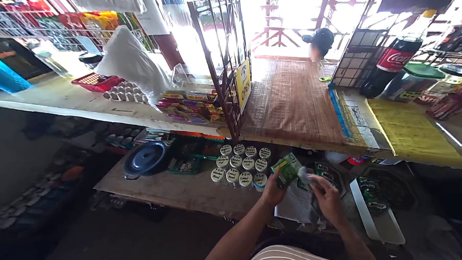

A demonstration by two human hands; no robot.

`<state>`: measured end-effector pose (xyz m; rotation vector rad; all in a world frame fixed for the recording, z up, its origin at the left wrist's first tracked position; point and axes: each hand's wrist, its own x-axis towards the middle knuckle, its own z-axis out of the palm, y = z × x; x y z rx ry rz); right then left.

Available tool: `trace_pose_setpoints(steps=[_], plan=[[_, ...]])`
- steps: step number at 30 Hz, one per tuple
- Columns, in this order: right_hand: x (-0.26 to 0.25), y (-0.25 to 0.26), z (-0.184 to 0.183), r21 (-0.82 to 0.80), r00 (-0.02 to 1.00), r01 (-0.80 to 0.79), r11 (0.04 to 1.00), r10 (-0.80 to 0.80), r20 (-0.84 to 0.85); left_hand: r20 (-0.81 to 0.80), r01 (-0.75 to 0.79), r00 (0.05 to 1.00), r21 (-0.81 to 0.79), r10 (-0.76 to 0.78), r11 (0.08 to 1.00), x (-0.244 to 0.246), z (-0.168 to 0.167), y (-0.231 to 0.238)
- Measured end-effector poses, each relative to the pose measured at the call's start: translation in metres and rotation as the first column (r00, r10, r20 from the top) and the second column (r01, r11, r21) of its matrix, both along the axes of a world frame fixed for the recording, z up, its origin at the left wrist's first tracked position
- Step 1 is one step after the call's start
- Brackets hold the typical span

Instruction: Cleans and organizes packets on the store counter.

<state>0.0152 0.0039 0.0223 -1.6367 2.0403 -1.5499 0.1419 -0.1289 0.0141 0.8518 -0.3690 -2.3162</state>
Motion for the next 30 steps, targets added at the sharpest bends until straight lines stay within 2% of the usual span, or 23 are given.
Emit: trace_pose_setpoints(steps=[1, 3, 6, 8, 10, 12, 14, 17, 19, 21, 23, 28, 30], plan=[[-0.001, -0.004, 0.007, -0.12, 0.998, 0.04, 0.992, -0.045, -0.044, 0.003, 0.013, 1.0, -0.035, -0.013, 0.999, -0.002, 0.003, 0.003], [0.005, -0.012, 0.02, -0.208, 0.991, 0.025, 0.978, -0.052, -0.125, -0.022, 0.058, 0.998, -0.125, -0.062, 0.99, -0.005, 0.008, 0.015], [0.016, -0.029, 0.012, -0.083, 0.933, -0.058, 0.995, 0.024, -0.36, -0.071, 0.157, 0.982, -0.23, -0.177, 0.961, -0.008, 0.011, 0.029], [0.015, -0.037, 0.0, -0.016, 0.905, -0.027, 1.0, 0.018, -0.425, -0.074, 0.192, 0.974, -0.228, -0.214, 0.954, -0.009, 0.011, 0.033], [0.006, -0.04, -0.007, 0.029, 0.955, -0.009, 1.0, 0.017, -0.297, -0.07, 0.235, 0.963, -0.247, -0.259, 0.94, -0.01, 0.006, 0.036], [-0.005, -0.04, -0.011, 0.087, 0.996, 0.004, 0.996, 0.004, -0.093, -0.041, 0.296, 0.947, -0.282, -0.32, 0.913, -0.008, 0.002, 0.04], [-0.018, -0.04, -0.012, 0.171, 0.993, 0.037, 0.985, -0.055, 0.104, 0.0, 0.344, 0.933, -0.303, -0.361, 0.889, -0.005, -0.002, 0.04], [-0.036, -0.027, -0.029, 0.211, 0.906, 0.197, 0.957, -0.26, 0.333, -0.025, 0.341, 0.931, -0.303, -0.365, 0.89, -0.001, -0.008, 0.038], [-0.035, -0.016, -0.036, 0.181, 0.807, 0.332, 0.926, -0.378, 0.453, -0.024, 0.253, 0.963, -0.274, -0.269, 0.928, -0.004, -0.003, 0.032], [-0.023, -0.008, -0.03, 0.148, 0.759, 0.374, 0.916, -0.394, 0.518, 0.069, 0.164, 0.986, -0.232, -0.152, 0.959, -0.007, -0.001, 0.027], [-0.007, -0.008, -0.023, 0.13, 0.756, 0.357, 0.925, -0.368, 0.542, 0.218, 0.143, 0.972, -0.229, -0.092, 0.963, -0.01, 0.001, 0.032], [0.025, -0.022, -0.036, 0.259, 0.783, 0.205, 0.944, -0.317, 0.535, 0.44, 0.213, 0.898, -0.421, -0.007, 0.882, -0.016, -0.007, 0.041], [0.025, -0.023, -0.047, 0.217, 0.786, 0.165, 0.962, -0.261, 0.561, 0.449, 0.209, 0.894, -0.428, 0.006, 0.879, -0.018, -0.014, 0.043]])
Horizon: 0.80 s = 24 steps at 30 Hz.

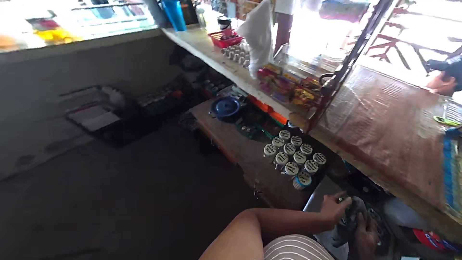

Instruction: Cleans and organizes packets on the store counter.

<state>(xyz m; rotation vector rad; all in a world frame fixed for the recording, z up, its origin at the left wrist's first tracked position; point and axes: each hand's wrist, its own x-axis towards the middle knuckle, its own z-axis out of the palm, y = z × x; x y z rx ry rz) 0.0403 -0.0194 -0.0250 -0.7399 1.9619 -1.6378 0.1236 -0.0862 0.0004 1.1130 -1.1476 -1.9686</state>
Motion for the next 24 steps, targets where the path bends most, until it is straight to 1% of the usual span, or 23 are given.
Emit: trace_pose_setpoints(steps=[2, 4, 5, 7, 8, 9, 11, 12, 13, 14, 15, 16, 17, 18, 19, 20, 22, 24], plan=[[-0.004, 0.0, -0.007, -0.03, 0.998, -0.051, 0.998, 0.052, 0.028, -0.016, 0.034, 0.999, 0.041, -0.033, 0.999, -0.002, -0.002, 0.003], [-0.009, -0.001, -0.01, -0.009, 0.994, -0.081, 0.997, 0.082, 0.077, -0.057, 0.124, 0.991, 0.082, -0.12, 0.989, 0.0, 0.002, 0.004], [-0.012, -0.001, -0.01, -0.011, 0.985, -0.111, 0.994, 0.111, 0.135, -0.093, 0.154, 0.985, 0.097, -0.145, 0.983, 0.002, 0.006, 0.004], [-0.017, 0.002, -0.005, -0.077, 0.93, -0.194, 0.978, 0.209, 0.303, -0.17, 0.195, 0.97, 0.117, -0.174, 0.974, 0.005, 0.015, 0.003], [-0.02, 0.007, -0.003, -0.126, 0.9, -0.251, 0.96, 0.28, 0.335, -0.196, 0.226, 0.959, 0.109, -0.202, 0.968, 0.008, 0.022, 0.003], [-0.024, 0.013, -0.004, -0.153, 0.886, -0.302, 0.941, 0.336, 0.32, -0.203, 0.267, 0.948, 0.078, -0.247, 0.961, 0.011, 0.029, 0.004], [-0.029, 0.019, -0.003, -0.08, 0.898, -0.35, 0.933, 0.359, 0.256, -0.156, 0.384, 0.909, -0.049, -0.387, 0.922, 0.017, 0.038, 0.006], [-0.027, 0.021, 0.002, -0.043, 0.912, -0.332, 0.942, 0.332, 0.24, -0.08, 0.446, 0.884, -0.151, -0.461, 0.882, 0.018, 0.038, 0.005], [-0.027, 0.022, 0.006, -0.043, 0.919, -0.311, 0.95, 0.312, 0.24, 0.019, 0.469, 0.876, -0.27, -0.482, 0.841, 0.018, 0.034, 0.004], [-0.028, 0.023, 0.008, -0.076, 0.918, -0.281, 0.957, 0.291, 0.268, 0.108, 0.433, 0.898, -0.395, -0.427, 0.81, 0.018, 0.028, 0.003], [-0.03, 0.024, 0.01, -0.11, 0.907, -0.269, 0.957, 0.29, 0.305, 0.163, 0.351, 0.936, -0.502, -0.312, 0.79, 0.02, 0.023, 0.002], [-0.032, 0.026, 0.012, -0.127, 0.896, -0.258, 0.958, 0.286, 0.34, 0.171, 0.247, 0.968, -0.575, -0.181, 0.78, 0.022, 0.018, 0.0], [-0.034, 0.029, 0.018, -0.105, 0.898, -0.254, 0.961, 0.275, 0.343, 0.185, 0.205, 0.976, -0.586, -0.116, 0.784, 0.023, 0.016, -0.007], [-0.034, 0.033, 0.026, -0.063, 0.906, -0.251, 0.966, 0.257, 0.336, 0.201, 0.211, 0.972, -0.539, -0.118, 0.815, 0.024, 0.015, -0.014], [-0.032, 0.036, 0.033, -0.024, 0.914, -0.239, 0.971, 0.234, 0.332, 0.202, 0.244, 0.965, -0.454, -0.168, 0.857, 0.024, 0.014, -0.02], [-0.029, 0.038, 0.037, -0.004, 0.918, -0.227, 0.974, 0.216, 0.332, 0.16, 0.261, 0.963, -0.36, -0.216, 0.896, 0.023, 0.011, -0.024], [-0.026, 0.037, 0.039, -0.004, 0.923, -0.206, 0.979, 0.195, 0.331, 0.038, 0.252, 0.968, -0.182, -0.249, 0.95, 0.019, 0.007, -0.025], [-0.025, 0.035, 0.031, -0.037, 0.924, -0.172, 0.984, 0.175, 0.34, -0.029, 0.213, 0.976, -0.099, -0.217, 0.972, 0.018, 0.001, -0.024]])
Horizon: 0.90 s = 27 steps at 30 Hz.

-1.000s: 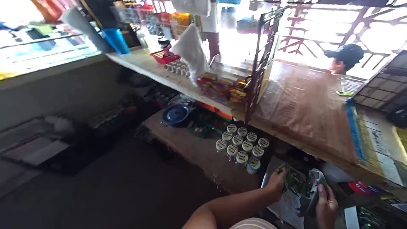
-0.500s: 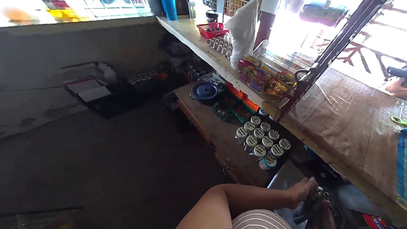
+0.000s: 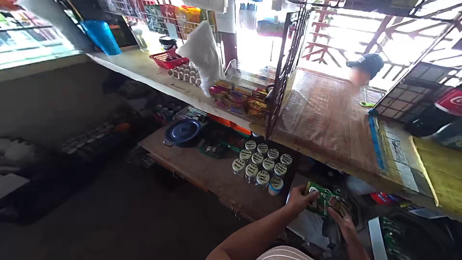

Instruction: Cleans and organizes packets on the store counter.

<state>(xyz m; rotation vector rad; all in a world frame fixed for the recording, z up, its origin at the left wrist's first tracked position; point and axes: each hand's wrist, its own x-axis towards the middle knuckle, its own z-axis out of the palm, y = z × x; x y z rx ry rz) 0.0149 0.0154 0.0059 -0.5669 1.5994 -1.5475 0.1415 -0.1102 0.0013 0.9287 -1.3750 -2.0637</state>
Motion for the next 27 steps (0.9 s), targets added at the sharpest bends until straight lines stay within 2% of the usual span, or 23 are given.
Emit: trace_pose_setpoints(steps=[4, 7, 9, 11, 13, 16, 18, 21, 25, 27], plan=[[-0.001, 0.002, -0.015, -0.061, 0.996, 0.049, 0.997, -0.044, 0.075, -0.014, -0.024, 1.0, 0.087, 0.025, 0.996, -0.002, -0.008, 0.003], [-0.002, 0.005, -0.02, -0.096, 0.989, 0.111, 0.989, -0.101, 0.107, 0.012, 0.071, 0.997, 0.143, -0.073, 0.987, -0.002, -0.01, 0.003], [-0.007, 0.006, -0.023, -0.118, 0.985, 0.152, 0.981, -0.141, 0.095, 0.039, 0.134, 0.989, 0.109, -0.139, 0.985, -0.004, -0.009, 0.004], [-0.014, 0.011, -0.027, -0.127, 0.988, 0.151, 0.98, -0.144, 0.063, 0.087, 0.185, 0.979, 0.01, -0.185, 0.983, -0.007, -0.008, 0.004], [-0.02, 0.019, -0.025, -0.094, 0.986, 0.165, 0.982, -0.16, 0.056, 0.105, 0.198, 0.975, -0.026, -0.194, 0.98, -0.01, 0.004, -0.002], [-0.034, 0.039, -0.02, 0.028, 0.963, 0.264, 0.964, -0.265, 0.047, 0.049, 0.101, 0.993, 0.08, -0.105, 0.992, -0.013, 0.013, -0.019], [-0.05, 0.057, -0.021, 0.058, 0.944, 0.326, 0.944, -0.328, 0.026, 0.157, 0.116, 0.981, -0.008, -0.113, 0.993, -0.015, 0.002, -0.032], [-0.075, 0.081, -0.018, 0.037, 0.898, 0.438, 0.898, -0.439, 0.037, 0.308, 0.241, 0.929, -0.089, -0.203, 0.966, -0.023, -0.021, -0.028], [-0.114, 0.114, 0.0, -0.025, 0.866, 0.497, 0.868, -0.497, -0.055, 0.22, 0.225, 0.95, 0.0, -0.219, 0.974, -0.055, -0.019, 0.0], [-0.128, 0.134, 0.018, -0.046, 0.819, 0.563, 0.825, -0.565, -0.106, 0.171, 0.241, 0.957, -0.033, -0.233, 0.97, -0.08, -0.01, 0.018]])
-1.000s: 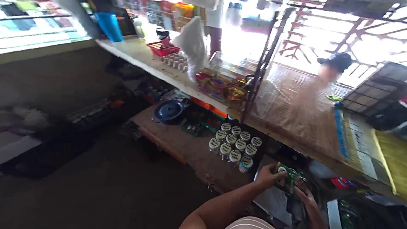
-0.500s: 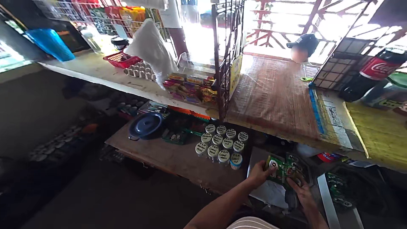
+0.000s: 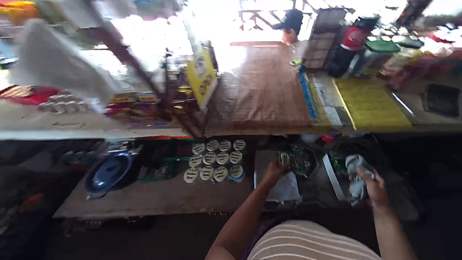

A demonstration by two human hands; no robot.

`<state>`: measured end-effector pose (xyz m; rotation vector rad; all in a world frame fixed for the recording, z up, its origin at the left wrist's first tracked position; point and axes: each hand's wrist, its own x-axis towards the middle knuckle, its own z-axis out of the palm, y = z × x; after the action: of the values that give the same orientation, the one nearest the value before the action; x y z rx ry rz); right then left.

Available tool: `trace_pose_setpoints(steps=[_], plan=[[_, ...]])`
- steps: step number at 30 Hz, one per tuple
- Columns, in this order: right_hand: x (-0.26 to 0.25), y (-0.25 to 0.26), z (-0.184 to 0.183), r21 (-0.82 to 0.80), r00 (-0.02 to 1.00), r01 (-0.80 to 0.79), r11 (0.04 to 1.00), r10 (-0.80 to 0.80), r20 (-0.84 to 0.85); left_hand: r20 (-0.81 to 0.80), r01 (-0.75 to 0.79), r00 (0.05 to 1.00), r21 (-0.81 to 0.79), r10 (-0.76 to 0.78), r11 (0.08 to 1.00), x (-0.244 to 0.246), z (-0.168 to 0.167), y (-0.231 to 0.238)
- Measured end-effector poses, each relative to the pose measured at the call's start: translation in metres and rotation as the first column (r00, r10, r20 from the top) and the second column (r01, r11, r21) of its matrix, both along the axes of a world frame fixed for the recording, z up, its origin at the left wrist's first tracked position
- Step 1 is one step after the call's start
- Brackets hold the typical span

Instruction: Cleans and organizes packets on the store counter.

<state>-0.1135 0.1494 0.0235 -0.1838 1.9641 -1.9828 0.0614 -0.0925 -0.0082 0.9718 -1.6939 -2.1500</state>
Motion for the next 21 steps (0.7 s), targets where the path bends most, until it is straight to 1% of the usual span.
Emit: trace_pose_setpoints(steps=[2, 4, 6, 7, 9, 11, 13, 14, 15, 16, 18, 19, 21], plan=[[-0.017, 0.022, 0.015, -0.025, 0.995, 0.087, 0.996, -0.088, -0.039, -0.075, 0.032, 0.996, -0.07, -0.037, 0.997, -0.031, 0.008, 0.017], [-0.032, 0.044, 0.022, -0.056, 0.984, 0.155, 0.986, -0.159, -0.082, -0.141, 0.1, 0.982, -0.161, -0.123, 0.982, -0.061, 0.008, 0.034], [-0.044, 0.068, 0.022, -0.07, 0.968, 0.22, 0.973, -0.227, -0.105, -0.152, 0.19, 0.959, -0.274, -0.238, 0.943, -0.089, 0.006, 0.054], [-0.046, 0.079, 0.021, -0.071, 0.964, 0.24, 0.968, -0.247, -0.103, -0.121, 0.251, 0.945, -0.33, -0.304, 0.91, -0.102, 0.006, 0.065], [-0.05, 0.1, 0.014, -0.072, 0.955, 0.279, 0.958, -0.285, -0.085, 0.035, 0.41, 0.898, -0.435, -0.439, 0.802, -0.125, 0.009, 0.088], [-0.052, 0.119, 0.006, -0.062, 0.944, 0.322, 0.945, -0.326, -0.056, 0.258, 0.579, 0.806, -0.534, -0.533, 0.617, -0.148, 0.009, 0.109], [-0.053, 0.135, -0.003, -0.058, 0.929, 0.365, 0.929, -0.367, -0.033, 0.453, 0.71, 0.689, -0.578, -0.565, 0.403, -0.17, -0.003, 0.125], [-0.054, 0.142, -0.006, -0.053, 0.924, 0.38, 0.924, -0.381, -0.023, 0.529, 0.754, 0.638, -0.577, -0.559, 0.315, -0.18, -0.013, 0.131], [-0.055, 0.15, -0.008, -0.042, 0.919, 0.393, 0.918, -0.394, -0.015, 0.594, 0.793, 0.588, -0.556, -0.549, 0.248, -0.188, -0.019, 0.137], [-0.056, 0.156, -0.01, -0.033, 0.915, 0.402, 0.915, -0.403, -0.009, 0.659, 0.833, 0.534, -0.518, -0.529, 0.196, -0.194, -0.025, 0.142], [-0.059, 0.168, -0.012, -0.019, 0.906, 0.424, 0.906, -0.424, 0.001, 0.748, 0.879, 0.462, -0.458, -0.476, 0.133, -0.204, -0.041, 0.15], [-0.061, 0.173, -0.013, -0.017, 0.901, 0.433, 0.901, -0.434, 0.0, 0.776, 0.889, 0.443, -0.443, -0.449, 0.112, -0.207, -0.047, 0.153], [-0.065, 0.182, -0.016, -0.004, 0.895, 0.446, 0.895, -0.446, -0.002, 0.785, 0.876, 0.468, -0.472, -0.407, 0.097, -0.211, -0.058, 0.157]])
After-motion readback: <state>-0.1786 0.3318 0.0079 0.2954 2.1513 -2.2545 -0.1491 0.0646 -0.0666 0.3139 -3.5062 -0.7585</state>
